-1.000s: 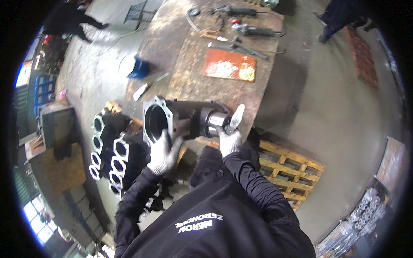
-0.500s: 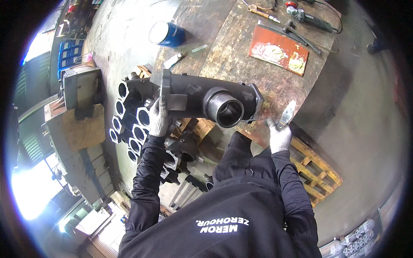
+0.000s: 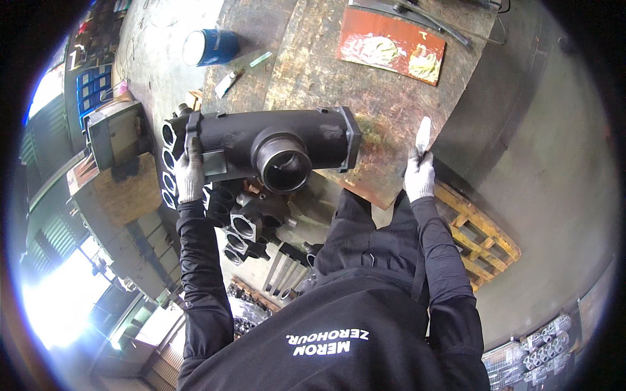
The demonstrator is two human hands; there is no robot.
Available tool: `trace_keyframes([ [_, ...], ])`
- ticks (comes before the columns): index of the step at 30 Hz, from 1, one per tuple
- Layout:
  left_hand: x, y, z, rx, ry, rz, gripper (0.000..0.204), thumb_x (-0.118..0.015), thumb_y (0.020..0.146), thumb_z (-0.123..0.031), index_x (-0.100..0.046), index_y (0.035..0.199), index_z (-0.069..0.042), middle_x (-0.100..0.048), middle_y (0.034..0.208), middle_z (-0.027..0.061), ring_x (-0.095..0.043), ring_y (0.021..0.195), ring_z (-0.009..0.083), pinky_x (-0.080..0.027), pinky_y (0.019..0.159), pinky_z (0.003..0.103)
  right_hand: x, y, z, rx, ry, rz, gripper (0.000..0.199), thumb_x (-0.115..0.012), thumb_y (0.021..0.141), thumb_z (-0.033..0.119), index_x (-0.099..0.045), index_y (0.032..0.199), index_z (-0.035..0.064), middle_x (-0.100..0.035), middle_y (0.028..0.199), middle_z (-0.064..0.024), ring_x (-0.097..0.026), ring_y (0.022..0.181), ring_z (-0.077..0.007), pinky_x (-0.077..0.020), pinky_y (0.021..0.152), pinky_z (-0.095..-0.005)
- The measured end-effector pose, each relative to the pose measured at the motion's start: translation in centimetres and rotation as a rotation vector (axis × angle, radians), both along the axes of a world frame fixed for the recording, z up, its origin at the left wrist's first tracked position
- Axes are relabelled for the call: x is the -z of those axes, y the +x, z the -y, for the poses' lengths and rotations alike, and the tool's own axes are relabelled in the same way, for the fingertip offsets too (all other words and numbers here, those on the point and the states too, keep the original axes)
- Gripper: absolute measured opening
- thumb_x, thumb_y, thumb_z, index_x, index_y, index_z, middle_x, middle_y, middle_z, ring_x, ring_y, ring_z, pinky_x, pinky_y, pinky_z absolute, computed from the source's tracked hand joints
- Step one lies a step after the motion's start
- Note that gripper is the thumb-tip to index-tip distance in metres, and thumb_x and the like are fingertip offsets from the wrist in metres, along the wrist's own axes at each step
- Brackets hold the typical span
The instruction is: The person applies a yellow sealant to the flange and seams of a black metal exhaust manifold using a small metal spatula. They rotate the manifold to reach different areas and spread the sealant along the edges.
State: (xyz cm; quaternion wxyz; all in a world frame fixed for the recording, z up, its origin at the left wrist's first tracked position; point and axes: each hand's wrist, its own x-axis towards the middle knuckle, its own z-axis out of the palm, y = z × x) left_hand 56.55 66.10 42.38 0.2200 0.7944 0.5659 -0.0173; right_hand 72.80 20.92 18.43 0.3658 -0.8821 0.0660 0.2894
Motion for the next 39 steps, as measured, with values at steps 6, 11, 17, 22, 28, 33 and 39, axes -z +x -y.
trace_keyframes([
  [6,1.1,1.7,1.4,0.077,0.404,-0.182,0.070,-0.054,0.103,-0.061,-0.074,0.095,0.006,-0.065,0.070,0.0162,-0.059,0.066,0.0236,-0.049,0.071,0.039,0.5,6.3,0.6,-0.113,0.080,-0.014,0.044,-0.041,0.110,0.043,-0.044,0.144,0.0151,-0.070,0.110,-0.0287,-0.067,0.102,-0.0499,-0.0522,0.084,-0.0566],
  [11,1.2,1.1,1.0,0.002,0.286,0.013,0.066,-0.056,0.104,-0.056,-0.073,0.098,0.007,-0.062,0.068,0.0073,-0.051,0.064,0.0165,-0.044,0.064,0.037,2.9,11.7,-0.4,-0.193,-0.036,0.241,0.038,-0.057,0.104,0.037,-0.062,0.138,0.0196,-0.070,0.123,-0.0172,-0.068,0.111,-0.0394,-0.0543,0.094,-0.0479],
  [17,2.0,-1.7,-1.3,-0.061,0.175,-0.017,0.068,-0.056,0.103,-0.058,-0.073,0.115,0.006,-0.074,0.089,0.0139,-0.063,0.080,0.0186,-0.051,0.079,0.035,6.0,16.2,-1.0,-0.423,-0.371,0.447,0.042,-0.062,0.098,0.038,-0.063,0.140,0.0316,-0.065,0.119,-0.0175,-0.065,0.108,-0.0368,-0.0539,0.091,-0.0483],
  [22,2.6,-3.1,-2.3,-0.020,0.101,0.097,0.062,-0.057,0.105,-0.050,-0.067,0.131,0.005,-0.076,0.107,0.0135,-0.064,0.094,0.0138,-0.051,0.090,0.032,7.4,16.6,-2.3,-0.474,-0.510,0.395,0.035,-0.063,0.098,0.034,-0.067,0.132,0.0290,-0.064,0.118,-0.0153,-0.065,0.109,-0.0346,-0.0545,0.090,-0.0484],
  [28,2.7,-3.7,-2.8,-0.019,0.103,0.063,0.062,-0.057,0.105,-0.050,-0.069,0.125,0.007,-0.076,0.101,0.0139,-0.064,0.089,0.0137,-0.051,0.088,0.033,7.2,13.9,-1.3,-0.403,-0.402,0.334,0.037,-0.064,0.097,0.034,-0.066,0.134,0.0325,-0.064,0.116,-0.0150,-0.066,0.107,-0.0367,-0.0557,0.088,-0.0495],
  [33,2.5,-2.8,-1.9,-0.037,0.138,0.071,0.064,-0.058,0.104,-0.051,-0.069,0.121,0.009,-0.073,0.087,0.0104,-0.059,0.078,0.0127,-0.051,0.077,0.033,7.9,13.3,-2.1,-0.245,-0.299,0.328,0.048,-0.063,0.098,0.033,-0.057,0.144,0.0460,-0.066,0.117,-0.0146,-0.066,0.103,-0.0375,-0.0556,0.088,-0.0506],
  [39,2.1,-1.4,-0.6,-0.054,0.145,0.124,0.065,-0.059,0.103,-0.052,-0.069,0.095,0.012,-0.061,0.072,0.0050,-0.050,0.069,0.0120,-0.045,0.066,0.033,9.3,11.1,-3.7,-0.069,-0.095,0.302,0.041,-0.065,0.097,0.025,-0.066,0.138,0.0224,-0.070,0.114,-0.0176,-0.067,0.108,-0.0397,-0.0541,0.094,-0.0446],
])
